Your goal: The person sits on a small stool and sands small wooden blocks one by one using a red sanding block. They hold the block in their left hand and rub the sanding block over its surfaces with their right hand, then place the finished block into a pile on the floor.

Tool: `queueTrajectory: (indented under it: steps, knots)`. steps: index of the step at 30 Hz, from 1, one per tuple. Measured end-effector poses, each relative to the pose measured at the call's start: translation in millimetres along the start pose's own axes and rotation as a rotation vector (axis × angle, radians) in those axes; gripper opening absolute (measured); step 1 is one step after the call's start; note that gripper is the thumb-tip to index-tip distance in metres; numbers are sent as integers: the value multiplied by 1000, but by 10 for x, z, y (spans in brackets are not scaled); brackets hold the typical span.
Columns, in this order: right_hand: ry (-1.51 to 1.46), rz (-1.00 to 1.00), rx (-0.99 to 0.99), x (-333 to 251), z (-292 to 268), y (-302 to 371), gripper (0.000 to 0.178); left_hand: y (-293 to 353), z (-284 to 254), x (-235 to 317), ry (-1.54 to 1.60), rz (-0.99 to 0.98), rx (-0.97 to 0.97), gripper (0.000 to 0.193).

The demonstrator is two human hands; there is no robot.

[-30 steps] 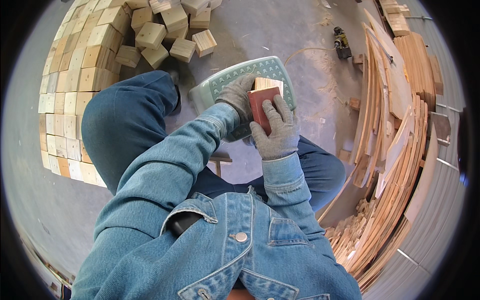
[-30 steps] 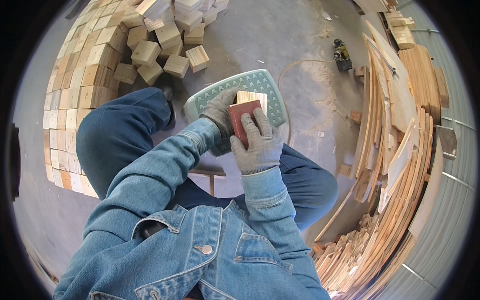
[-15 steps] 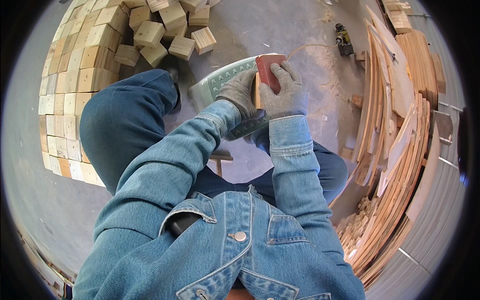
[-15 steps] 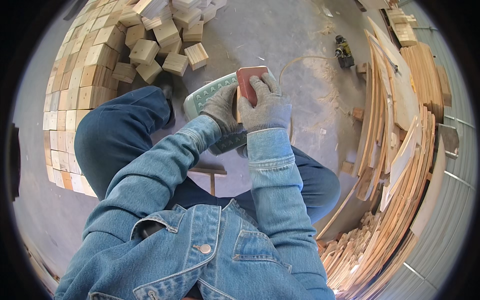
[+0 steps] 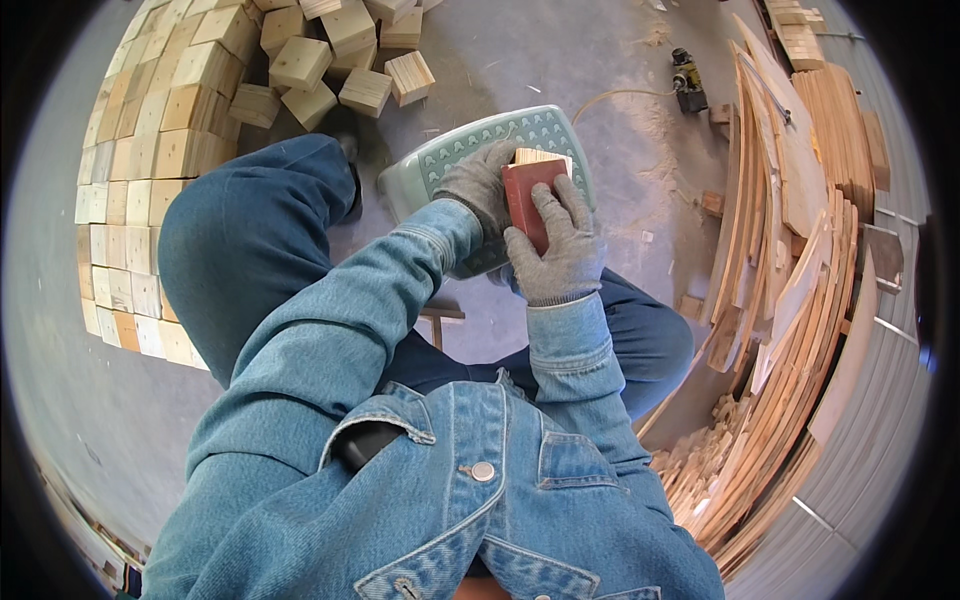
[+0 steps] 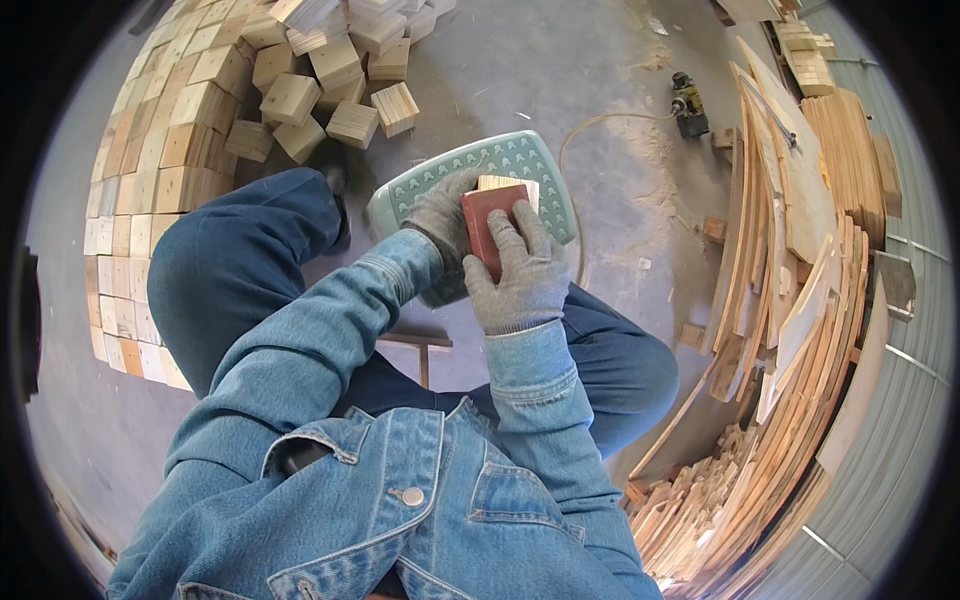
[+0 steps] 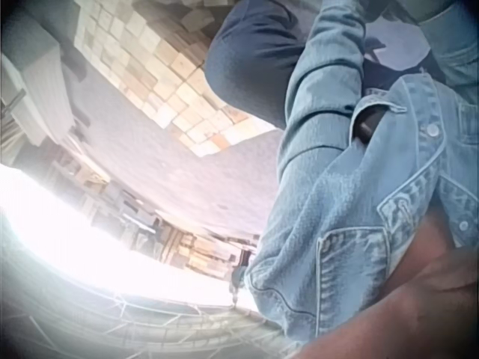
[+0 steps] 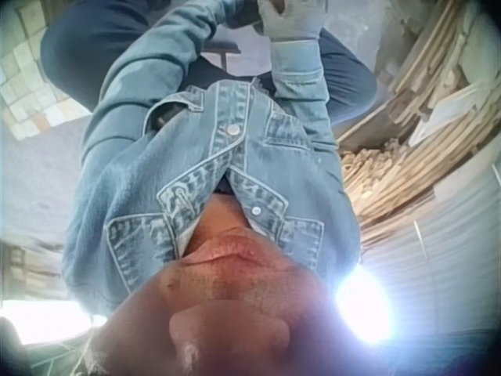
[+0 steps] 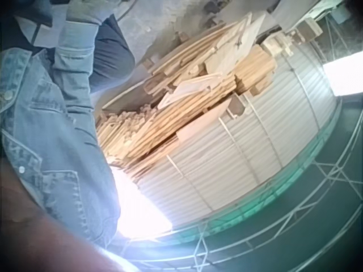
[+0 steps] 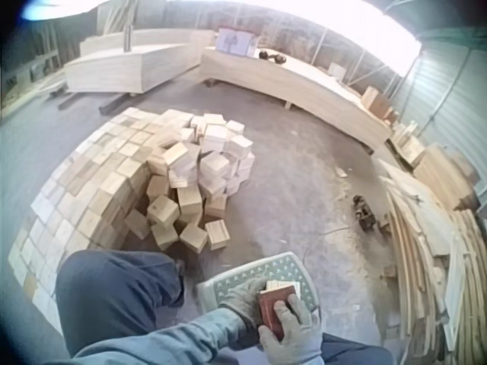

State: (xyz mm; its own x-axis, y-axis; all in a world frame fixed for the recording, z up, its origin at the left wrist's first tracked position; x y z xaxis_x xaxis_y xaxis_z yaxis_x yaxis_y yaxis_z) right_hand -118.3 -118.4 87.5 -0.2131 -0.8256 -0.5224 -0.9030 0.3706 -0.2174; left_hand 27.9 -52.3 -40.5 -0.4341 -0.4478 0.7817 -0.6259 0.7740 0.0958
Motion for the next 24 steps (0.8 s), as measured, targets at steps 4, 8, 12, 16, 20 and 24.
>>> queueTrajectory:
  steps: [4, 8, 12, 16, 20, 24]
  knots:
    - [-40, -25, 0, -19, 64, -99, 64, -126, 321, -365, 369, 27, 72, 96]
    - [-91, -41, 63, 119, 156, -260, 61, -103, 262, -302, 388, 31, 67, 95]
    - [-54, 28, 103, 242, 117, -498, 59, -10, -126, 195, 22, 44, 52, 94]
    - [-95, 53, 94, 224, 159, -621, 58, -5, -199, 138, 84, 33, 32, 94]
    - [-41, 22, 78, 186, 153, -511, 61, 39, -216, 116, -2, 19, 72, 92]
    - [-67, -11, 56, 193, 96, -366, 64, 65, -302, 201, -59, 15, -4, 91]
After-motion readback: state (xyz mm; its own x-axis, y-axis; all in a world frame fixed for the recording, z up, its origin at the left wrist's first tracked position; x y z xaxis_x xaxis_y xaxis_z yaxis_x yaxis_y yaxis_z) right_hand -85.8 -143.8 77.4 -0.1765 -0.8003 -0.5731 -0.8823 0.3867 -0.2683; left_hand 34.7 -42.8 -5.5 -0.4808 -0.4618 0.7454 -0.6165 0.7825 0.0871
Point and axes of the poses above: each hand's wrist, its own y-axis away from the middle knuckle, its own z-axis out of the palm, x = y × z, the point moved 1 cm from there along -y, towards the middle knuckle, and after that the axes turned 14 degrees about -y, right-handed, at the moved point
